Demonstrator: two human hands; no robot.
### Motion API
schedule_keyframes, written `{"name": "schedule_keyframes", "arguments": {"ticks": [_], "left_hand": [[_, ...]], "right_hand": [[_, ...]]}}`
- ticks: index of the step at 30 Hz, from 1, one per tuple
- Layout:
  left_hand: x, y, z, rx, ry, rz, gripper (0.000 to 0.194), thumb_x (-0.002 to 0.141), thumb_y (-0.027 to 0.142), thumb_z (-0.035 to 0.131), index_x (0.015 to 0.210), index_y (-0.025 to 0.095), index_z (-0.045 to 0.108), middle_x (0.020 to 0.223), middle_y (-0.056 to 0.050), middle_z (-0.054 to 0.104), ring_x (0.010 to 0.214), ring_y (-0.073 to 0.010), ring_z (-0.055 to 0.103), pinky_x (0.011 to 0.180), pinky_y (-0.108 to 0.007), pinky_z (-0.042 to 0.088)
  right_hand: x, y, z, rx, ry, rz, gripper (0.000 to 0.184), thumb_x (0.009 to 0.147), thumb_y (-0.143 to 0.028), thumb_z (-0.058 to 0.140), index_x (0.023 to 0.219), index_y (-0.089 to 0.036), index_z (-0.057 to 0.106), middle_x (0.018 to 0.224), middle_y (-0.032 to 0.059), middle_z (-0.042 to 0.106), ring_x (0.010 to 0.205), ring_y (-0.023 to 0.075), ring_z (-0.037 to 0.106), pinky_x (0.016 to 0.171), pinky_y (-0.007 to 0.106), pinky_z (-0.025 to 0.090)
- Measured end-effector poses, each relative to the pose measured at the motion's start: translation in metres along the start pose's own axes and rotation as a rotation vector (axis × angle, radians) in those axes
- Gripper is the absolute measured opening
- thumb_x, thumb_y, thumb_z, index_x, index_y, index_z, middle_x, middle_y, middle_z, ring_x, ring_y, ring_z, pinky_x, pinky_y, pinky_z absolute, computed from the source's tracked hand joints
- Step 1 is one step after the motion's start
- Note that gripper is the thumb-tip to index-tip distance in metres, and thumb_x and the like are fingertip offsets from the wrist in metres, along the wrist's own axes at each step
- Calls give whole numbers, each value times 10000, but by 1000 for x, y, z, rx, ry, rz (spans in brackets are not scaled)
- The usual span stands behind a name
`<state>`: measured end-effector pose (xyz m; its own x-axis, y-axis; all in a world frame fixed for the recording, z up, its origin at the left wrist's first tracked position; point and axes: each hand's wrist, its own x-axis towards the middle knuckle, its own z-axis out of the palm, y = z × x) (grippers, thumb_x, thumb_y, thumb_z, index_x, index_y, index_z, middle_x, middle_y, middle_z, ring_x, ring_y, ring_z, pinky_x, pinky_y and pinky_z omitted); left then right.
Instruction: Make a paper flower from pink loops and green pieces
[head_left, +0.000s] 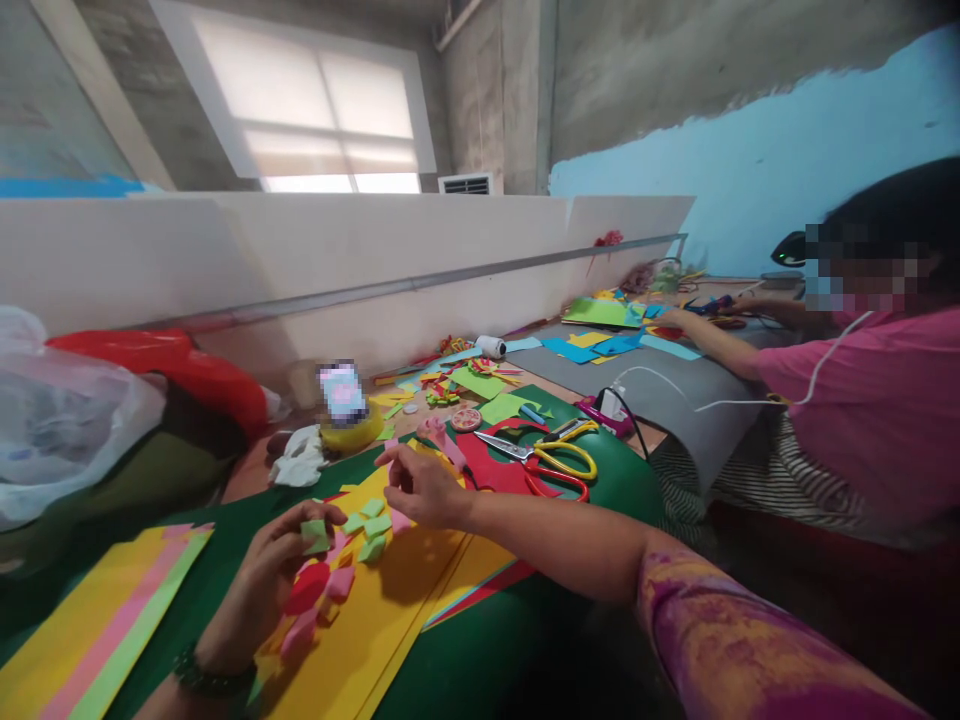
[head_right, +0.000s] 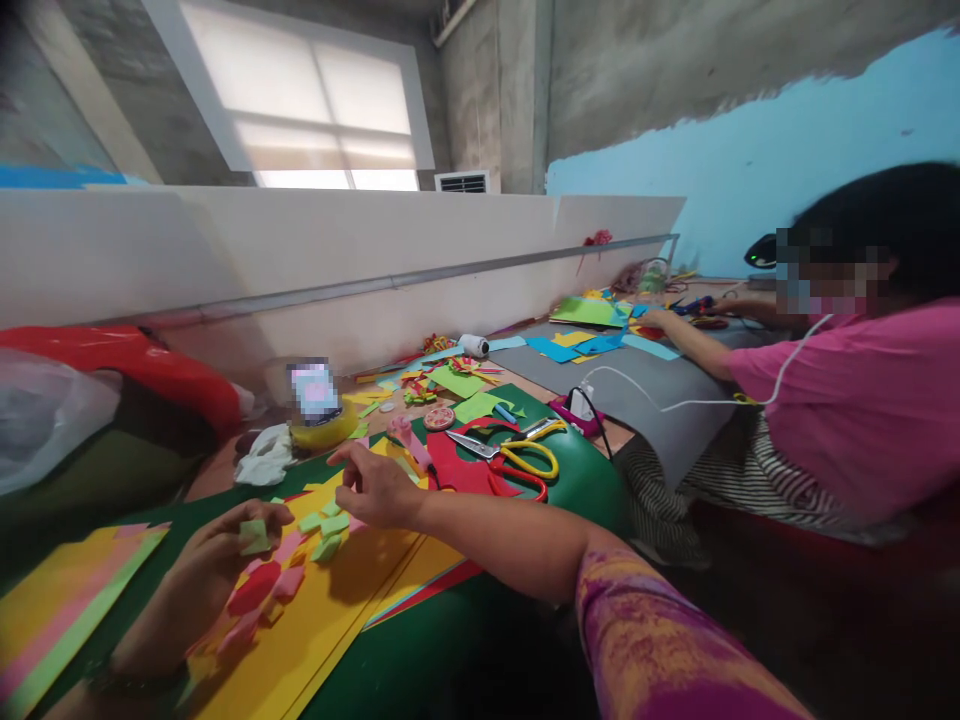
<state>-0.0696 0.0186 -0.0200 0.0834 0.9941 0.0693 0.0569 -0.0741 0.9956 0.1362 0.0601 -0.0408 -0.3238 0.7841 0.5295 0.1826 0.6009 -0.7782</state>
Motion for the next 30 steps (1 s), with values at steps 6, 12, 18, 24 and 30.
{"name": "schedule_keyframes", "arguments": {"ticks": [6, 12, 18, 24, 30], "left_hand": [[-5, 8, 8, -39, 7, -16, 109, 519, 229, 641, 578, 179, 566, 729, -20, 647, 606, -133, 492, 549, -232, 425], [-8, 11, 12, -103, -5, -75, 162, 527, 251, 657, 612, 182, 538, 683, -14, 666, 545, -126, 520, 556, -259, 454], [-9, 12, 18, -111, 1, -73, 189, 535, 261, 655, 635, 190, 511, 634, -3, 657, 485, -113, 516, 506, -250, 435], [-10, 19, 16, -84, 57, 1, 217, 540, 279, 676, 659, 189, 518, 599, 15, 635, 467, -102, 510, 481, -232, 401], [-4, 23, 0, -91, 165, 42, 222, 565, 292, 645, 686, 191, 488, 579, 32, 591, 482, -88, 482, 498, -220, 388]], "right_hand": [[-1, 7, 3, -2, -16, 10, 299, 732, -106, 553, 1009, -210, 510, 687, -69, 498, 571, 90, 467, 534, 204, 368], [-2, 11, 3, 8, -11, -9, 294, 735, -115, 536, 1010, -212, 501, 656, -80, 472, 540, 92, 447, 532, 216, 358], [-3, 14, 2, 44, 3, -32, 241, 766, -168, 520, 1003, -206, 499, 666, -71, 453, 553, 94, 440, 530, 221, 353], [-2, 13, -5, 92, 25, -47, 190, 815, -248, 519, 996, -192, 510, 667, -61, 428, 553, 99, 408, 514, 233, 327], [-4, 8, -13, 61, -46, -56, 135, 854, -330, 543, 898, -202, 556, 616, -58, 441, 512, 97, 393, 502, 249, 304]]}}
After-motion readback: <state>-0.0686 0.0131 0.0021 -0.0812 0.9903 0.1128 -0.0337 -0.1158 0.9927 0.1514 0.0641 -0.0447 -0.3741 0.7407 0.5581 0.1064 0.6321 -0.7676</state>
